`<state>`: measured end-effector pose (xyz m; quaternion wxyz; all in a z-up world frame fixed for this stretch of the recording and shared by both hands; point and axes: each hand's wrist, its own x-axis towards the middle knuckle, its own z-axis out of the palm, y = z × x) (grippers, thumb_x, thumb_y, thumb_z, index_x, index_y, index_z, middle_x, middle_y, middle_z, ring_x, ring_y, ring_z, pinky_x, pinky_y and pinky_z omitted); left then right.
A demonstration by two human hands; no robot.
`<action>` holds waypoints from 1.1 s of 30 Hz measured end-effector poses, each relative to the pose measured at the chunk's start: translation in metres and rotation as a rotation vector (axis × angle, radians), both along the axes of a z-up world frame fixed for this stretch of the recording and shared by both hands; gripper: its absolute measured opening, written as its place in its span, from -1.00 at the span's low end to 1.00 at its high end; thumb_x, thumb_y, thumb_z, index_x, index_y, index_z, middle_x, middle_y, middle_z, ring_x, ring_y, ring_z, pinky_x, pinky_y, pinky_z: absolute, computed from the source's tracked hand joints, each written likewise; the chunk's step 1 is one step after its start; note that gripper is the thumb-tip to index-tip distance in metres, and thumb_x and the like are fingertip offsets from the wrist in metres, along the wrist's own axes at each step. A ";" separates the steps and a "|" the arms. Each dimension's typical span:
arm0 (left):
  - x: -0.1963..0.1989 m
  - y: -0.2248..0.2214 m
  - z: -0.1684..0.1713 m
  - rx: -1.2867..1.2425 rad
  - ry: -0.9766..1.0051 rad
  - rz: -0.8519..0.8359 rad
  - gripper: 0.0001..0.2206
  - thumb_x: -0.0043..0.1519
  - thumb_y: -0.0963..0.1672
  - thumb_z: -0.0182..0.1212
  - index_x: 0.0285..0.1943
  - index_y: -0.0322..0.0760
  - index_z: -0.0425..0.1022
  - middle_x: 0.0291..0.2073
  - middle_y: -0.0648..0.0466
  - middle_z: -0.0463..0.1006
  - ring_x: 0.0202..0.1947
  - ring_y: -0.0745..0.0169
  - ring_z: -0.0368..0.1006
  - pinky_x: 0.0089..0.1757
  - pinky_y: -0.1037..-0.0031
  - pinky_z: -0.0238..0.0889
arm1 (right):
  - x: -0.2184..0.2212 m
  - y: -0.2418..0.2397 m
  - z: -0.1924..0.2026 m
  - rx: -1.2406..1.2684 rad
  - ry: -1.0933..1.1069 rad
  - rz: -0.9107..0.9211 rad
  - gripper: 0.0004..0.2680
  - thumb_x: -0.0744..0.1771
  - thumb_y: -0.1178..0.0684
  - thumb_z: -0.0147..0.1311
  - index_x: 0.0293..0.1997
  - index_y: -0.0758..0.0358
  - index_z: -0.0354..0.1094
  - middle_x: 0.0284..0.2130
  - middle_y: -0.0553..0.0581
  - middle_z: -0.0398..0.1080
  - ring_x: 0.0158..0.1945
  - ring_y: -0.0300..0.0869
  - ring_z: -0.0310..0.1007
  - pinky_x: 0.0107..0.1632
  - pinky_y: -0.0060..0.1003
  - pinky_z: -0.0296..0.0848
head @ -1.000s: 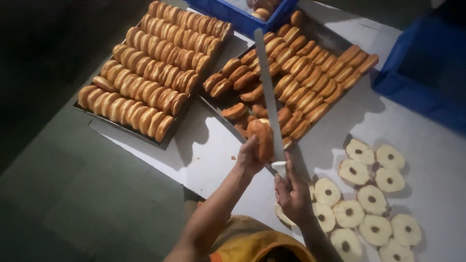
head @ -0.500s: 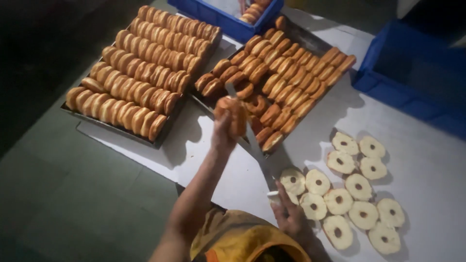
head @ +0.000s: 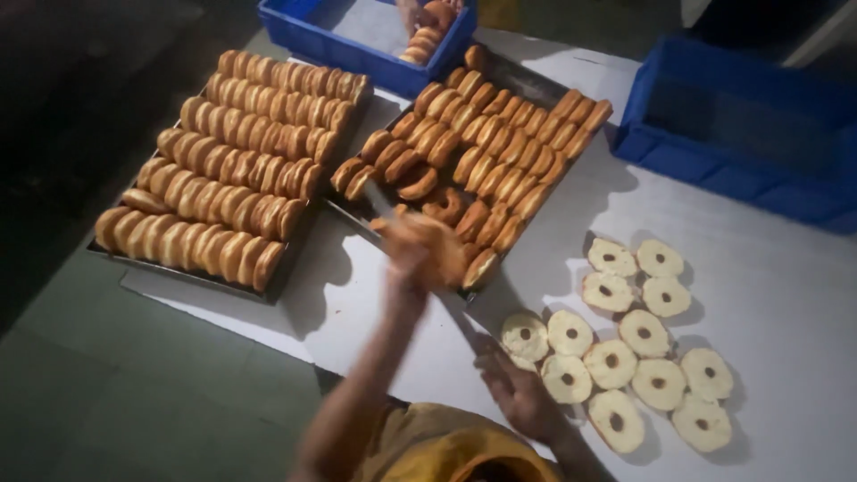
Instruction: The person repeatedly picks up donuts from a tray, slices them in half with a knife, and places the halves on the table. Another person is visible in the background moving donuts into a blue crate.
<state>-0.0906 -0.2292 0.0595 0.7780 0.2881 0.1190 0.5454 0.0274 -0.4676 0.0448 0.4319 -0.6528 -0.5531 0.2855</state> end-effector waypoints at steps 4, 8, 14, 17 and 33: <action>0.030 -0.041 -0.046 -0.129 0.123 -0.289 -0.50 0.11 -0.11 0.36 0.26 -0.25 0.38 -0.02 0.03 0.54 -0.02 0.14 0.49 -0.04 0.29 0.45 | 0.015 -0.003 -0.035 0.004 0.083 0.002 -0.72 0.37 0.10 0.04 0.23 0.27 0.32 -0.23 0.15 0.58 -0.21 -0.14 0.57 -0.11 -0.23 0.51; 0.029 -0.030 0.002 -0.409 -0.190 -0.563 -0.31 0.17 0.26 0.10 0.08 -0.40 0.39 -0.16 -0.14 0.56 -0.11 -0.08 0.49 -0.10 0.14 0.48 | 0.016 -0.019 -0.062 -0.317 0.328 -0.087 -0.73 0.38 0.00 0.07 0.21 0.21 0.42 -0.56 0.10 0.35 -0.50 -0.26 0.32 -0.40 -0.32 0.38; 0.086 -0.050 -0.102 -0.547 0.040 -0.755 -0.46 0.09 -0.02 -0.05 0.24 -0.35 0.45 -0.07 -0.16 0.50 -0.11 -0.17 0.41 -0.06 -0.04 0.36 | 0.038 -0.023 -0.046 -0.283 0.775 -0.203 -0.60 0.35 -0.02 -0.01 0.38 -0.16 0.15 -0.63 0.01 0.28 -0.73 -0.33 0.15 -0.67 -0.36 0.18; 0.133 -0.048 -0.163 -0.755 -0.085 -0.802 -0.43 0.05 -0.03 -0.07 0.24 -0.37 0.44 0.03 -0.22 0.52 0.03 -0.20 0.44 0.06 0.04 0.34 | 0.063 -0.037 -0.115 -0.055 0.787 -0.329 -0.70 0.40 0.03 0.00 0.28 0.19 0.12 -0.61 0.06 0.24 -0.74 -0.29 0.17 -0.68 -0.36 0.17; 0.210 -0.010 -0.221 0.394 1.255 -0.372 -0.56 0.18 -0.10 0.08 0.27 -0.33 0.38 -0.04 -0.29 0.57 -0.04 -0.24 0.53 0.01 0.09 0.42 | 0.109 -0.031 -0.158 -0.148 0.731 -0.637 -0.51 0.37 0.05 -0.07 0.52 -0.03 -0.09 -0.61 0.08 0.23 -0.77 -0.25 0.16 -0.71 -0.29 0.17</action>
